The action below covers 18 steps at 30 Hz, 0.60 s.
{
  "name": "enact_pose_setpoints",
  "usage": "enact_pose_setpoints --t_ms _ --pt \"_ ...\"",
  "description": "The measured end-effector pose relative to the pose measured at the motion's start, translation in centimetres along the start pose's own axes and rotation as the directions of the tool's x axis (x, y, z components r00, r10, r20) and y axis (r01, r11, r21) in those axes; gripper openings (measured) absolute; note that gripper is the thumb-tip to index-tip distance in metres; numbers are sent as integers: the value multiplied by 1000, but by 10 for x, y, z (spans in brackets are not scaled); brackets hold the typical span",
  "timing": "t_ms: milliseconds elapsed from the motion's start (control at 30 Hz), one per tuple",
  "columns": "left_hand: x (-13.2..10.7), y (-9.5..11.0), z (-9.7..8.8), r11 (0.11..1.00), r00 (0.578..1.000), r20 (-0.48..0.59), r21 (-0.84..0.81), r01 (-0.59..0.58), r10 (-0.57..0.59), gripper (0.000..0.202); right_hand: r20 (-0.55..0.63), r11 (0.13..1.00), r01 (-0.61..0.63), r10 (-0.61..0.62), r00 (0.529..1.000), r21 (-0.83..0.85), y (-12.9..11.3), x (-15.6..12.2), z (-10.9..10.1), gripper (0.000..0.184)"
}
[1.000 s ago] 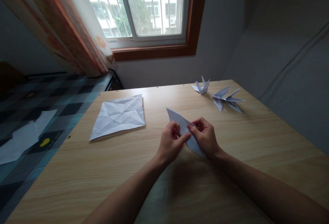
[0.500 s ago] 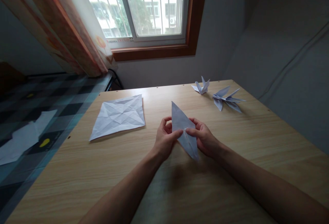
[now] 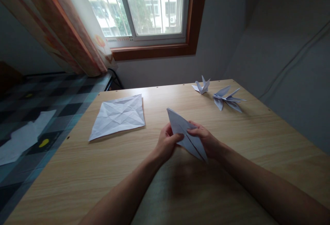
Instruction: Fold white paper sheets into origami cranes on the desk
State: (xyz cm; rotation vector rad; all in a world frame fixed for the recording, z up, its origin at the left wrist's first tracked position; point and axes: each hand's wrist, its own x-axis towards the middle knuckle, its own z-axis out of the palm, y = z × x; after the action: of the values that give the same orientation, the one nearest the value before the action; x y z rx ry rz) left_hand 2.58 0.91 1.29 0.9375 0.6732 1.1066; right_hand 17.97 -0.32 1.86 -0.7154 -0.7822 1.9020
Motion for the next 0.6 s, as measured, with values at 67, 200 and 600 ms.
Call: enact_pose_setpoints --t_ms 67,200,600 --pt "-1 0 1 1000 1000 0 10 3 -3 31 -9 1000 -6 5 1000 -11 1 0 -1 29" --pt "-2 -1 2 999 1000 -9 28 -15 16 33 -27 1000 26 -26 999 -11 1 1 -2 30" --pt "7 -8 -7 964 956 -227 231 -134 187 29 -136 993 112 -114 984 -25 0 7 -5 31"
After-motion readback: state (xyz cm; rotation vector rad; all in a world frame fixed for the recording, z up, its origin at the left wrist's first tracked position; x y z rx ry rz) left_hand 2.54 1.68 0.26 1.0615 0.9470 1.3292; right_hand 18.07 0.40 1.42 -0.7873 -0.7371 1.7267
